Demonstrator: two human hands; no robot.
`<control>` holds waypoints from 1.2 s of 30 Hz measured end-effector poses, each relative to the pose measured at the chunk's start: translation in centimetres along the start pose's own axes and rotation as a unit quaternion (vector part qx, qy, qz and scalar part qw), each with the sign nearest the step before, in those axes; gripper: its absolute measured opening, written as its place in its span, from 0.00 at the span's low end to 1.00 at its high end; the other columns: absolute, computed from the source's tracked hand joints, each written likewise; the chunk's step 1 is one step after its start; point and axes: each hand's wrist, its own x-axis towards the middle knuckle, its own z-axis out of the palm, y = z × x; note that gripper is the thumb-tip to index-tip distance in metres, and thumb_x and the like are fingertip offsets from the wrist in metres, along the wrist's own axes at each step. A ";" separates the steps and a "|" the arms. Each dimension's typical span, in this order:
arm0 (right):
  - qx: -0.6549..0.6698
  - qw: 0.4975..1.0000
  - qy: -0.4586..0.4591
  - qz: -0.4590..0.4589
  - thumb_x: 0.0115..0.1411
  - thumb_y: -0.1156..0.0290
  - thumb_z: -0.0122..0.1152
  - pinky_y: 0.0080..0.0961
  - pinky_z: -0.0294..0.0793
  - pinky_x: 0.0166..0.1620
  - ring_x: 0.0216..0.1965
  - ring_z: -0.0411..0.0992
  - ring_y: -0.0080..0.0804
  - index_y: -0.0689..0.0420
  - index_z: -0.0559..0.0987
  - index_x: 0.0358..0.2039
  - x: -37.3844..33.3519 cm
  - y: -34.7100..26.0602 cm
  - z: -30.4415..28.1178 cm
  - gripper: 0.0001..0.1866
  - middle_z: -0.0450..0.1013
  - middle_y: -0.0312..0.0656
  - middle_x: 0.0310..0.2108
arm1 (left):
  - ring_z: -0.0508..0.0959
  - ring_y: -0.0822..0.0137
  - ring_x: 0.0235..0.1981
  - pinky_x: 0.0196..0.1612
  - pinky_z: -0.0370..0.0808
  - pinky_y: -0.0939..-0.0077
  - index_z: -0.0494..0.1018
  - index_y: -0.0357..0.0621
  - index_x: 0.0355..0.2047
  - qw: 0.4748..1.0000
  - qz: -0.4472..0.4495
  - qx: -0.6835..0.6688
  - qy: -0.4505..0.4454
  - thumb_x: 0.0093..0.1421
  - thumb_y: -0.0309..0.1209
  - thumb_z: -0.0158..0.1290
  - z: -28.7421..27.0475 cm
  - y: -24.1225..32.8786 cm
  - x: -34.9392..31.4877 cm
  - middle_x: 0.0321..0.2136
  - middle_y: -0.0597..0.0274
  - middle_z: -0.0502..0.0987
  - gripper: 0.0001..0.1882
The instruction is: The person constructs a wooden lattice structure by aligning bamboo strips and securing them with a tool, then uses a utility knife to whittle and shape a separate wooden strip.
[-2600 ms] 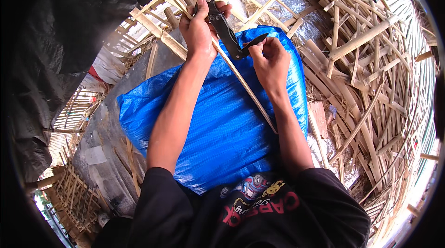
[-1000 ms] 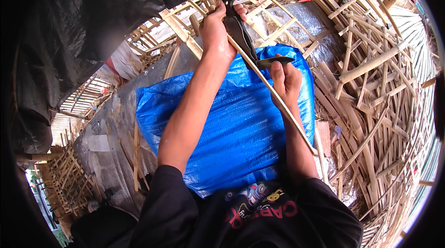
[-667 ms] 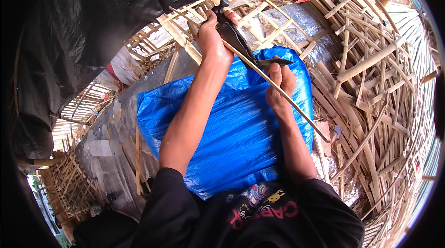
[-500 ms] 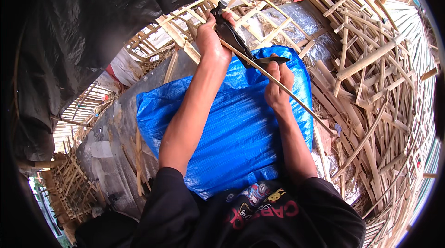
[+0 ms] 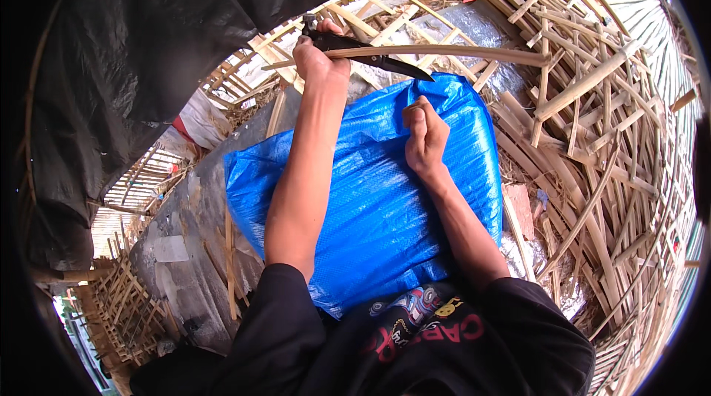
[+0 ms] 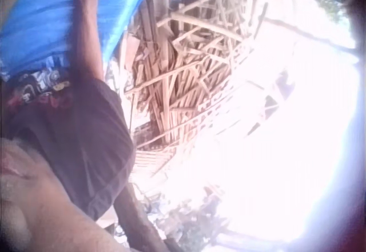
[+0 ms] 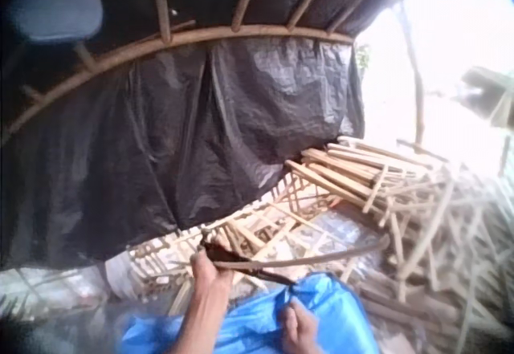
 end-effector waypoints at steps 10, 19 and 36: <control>0.277 0.916 0.104 0.272 0.69 0.66 0.55 0.19 0.69 0.35 0.31 0.67 0.19 0.63 0.75 0.45 3.6 -1.7 6.8 0.13 0.72 0.34 0.34 | 0.79 0.62 0.33 0.38 0.83 0.68 0.65 0.36 0.40 0.999 0.019 -0.005 0.051 0.73 0.41 0.28 0.3 -2.7 -2.5 0.33 0.52 0.75 0.21; 0.306 0.881 0.227 0.281 0.70 0.57 0.52 0.22 0.71 0.38 0.39 0.68 0.19 0.58 0.76 0.41 5.8 -0.3 7.8 0.16 0.73 0.35 0.37 | 0.77 0.52 0.44 0.53 0.75 0.55 0.68 0.30 0.48 0.998 -0.040 -0.043 -0.016 0.71 0.51 0.35 0.7 -2.9 -4.7 0.40 0.46 0.75 0.30; 0.164 0.887 0.370 0.221 0.73 0.53 0.38 0.28 0.78 0.30 0.28 0.75 0.30 0.58 0.61 0.42 12.2 6.7 -1.7 0.18 0.72 0.44 0.31 | 0.64 0.65 0.51 0.56 0.67 0.56 0.64 0.54 0.59 0.964 -0.051 0.257 -0.047 0.74 0.46 0.34 1.0 -5.6 -10.8 0.54 0.59 0.64 0.20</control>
